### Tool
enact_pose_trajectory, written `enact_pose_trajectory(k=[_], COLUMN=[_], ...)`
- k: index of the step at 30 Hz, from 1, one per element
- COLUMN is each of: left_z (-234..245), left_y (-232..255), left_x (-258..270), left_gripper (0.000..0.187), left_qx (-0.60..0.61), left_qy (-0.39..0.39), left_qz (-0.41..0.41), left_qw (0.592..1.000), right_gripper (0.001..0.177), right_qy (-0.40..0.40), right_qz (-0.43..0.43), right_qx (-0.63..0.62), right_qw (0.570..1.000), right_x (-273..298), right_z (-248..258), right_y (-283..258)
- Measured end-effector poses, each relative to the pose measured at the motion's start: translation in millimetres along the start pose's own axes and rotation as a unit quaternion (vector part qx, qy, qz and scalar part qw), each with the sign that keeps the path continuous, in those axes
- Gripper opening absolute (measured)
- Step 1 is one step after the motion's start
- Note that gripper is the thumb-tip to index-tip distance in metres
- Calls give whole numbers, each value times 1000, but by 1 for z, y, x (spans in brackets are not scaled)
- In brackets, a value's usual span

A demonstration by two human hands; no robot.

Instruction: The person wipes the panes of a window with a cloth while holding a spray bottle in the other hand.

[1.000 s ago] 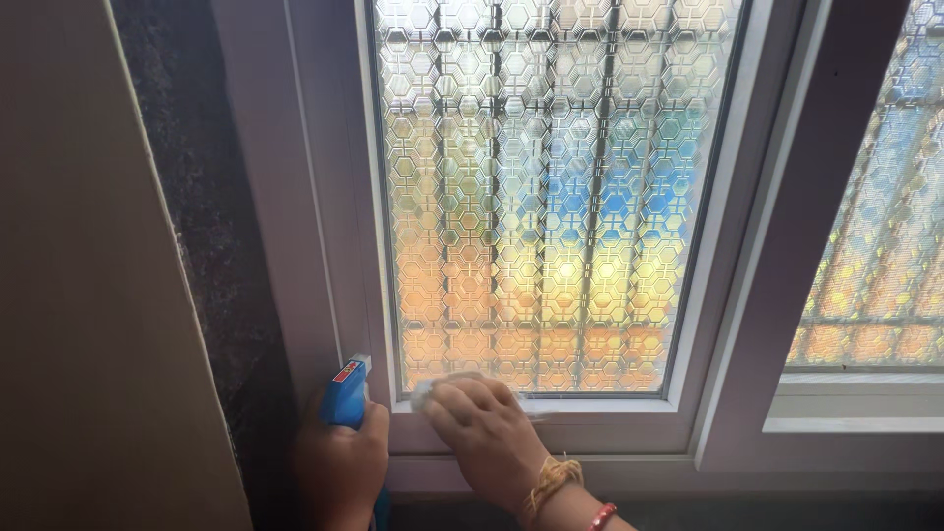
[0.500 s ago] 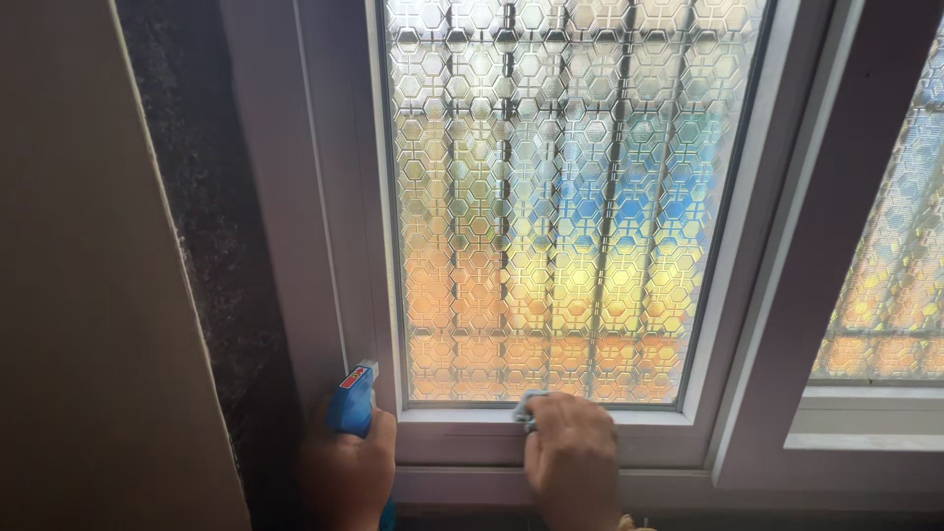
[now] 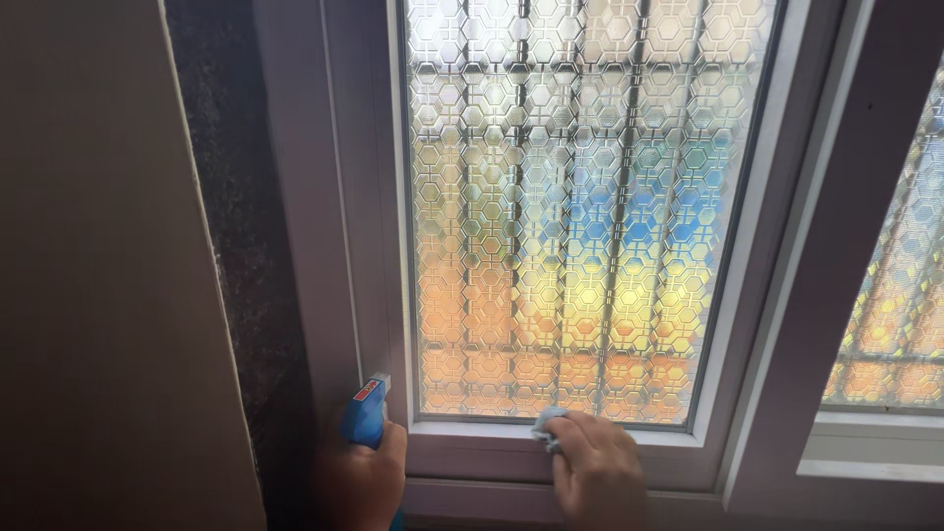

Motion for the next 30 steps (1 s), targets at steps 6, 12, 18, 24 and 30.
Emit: enact_pose_trajectory(k=[6,12,18,24,30], left_z=[0,-6,10,-4,-28], left_y=[0,-7,14,73,156], left_x=[-2,0,9,88,160], left_gripper=[17,22,25,42,33], left_qx=[1,-8,39,160,223], left_qy=[-22,-65,-19,-4,-230], left_qz=[49,73,-60,-178,-113], left_qw=[999,995,997,971,941], right_gripper=[30,37,43,38,43], right_qy=[9,138,145,142,112], right_qz=[-15,-176,-269,-250,-233], right_qx=[33,155,125,55,-145], right_qw=[999,962,944,956,955], right_x=[41,73,75,52,33], right_z=[73,156,136,122,87], right_y=[93,155,160,125,64])
Point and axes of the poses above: each hand's wrist, its own x-axis away from the middle knuckle, its own z-axis out of the back of the hand, y = z × x, the point moved 6 cm from there along -x, towards the middle knuckle, and after that the axes turned 10 degrees about z, right-handed, at the moved point
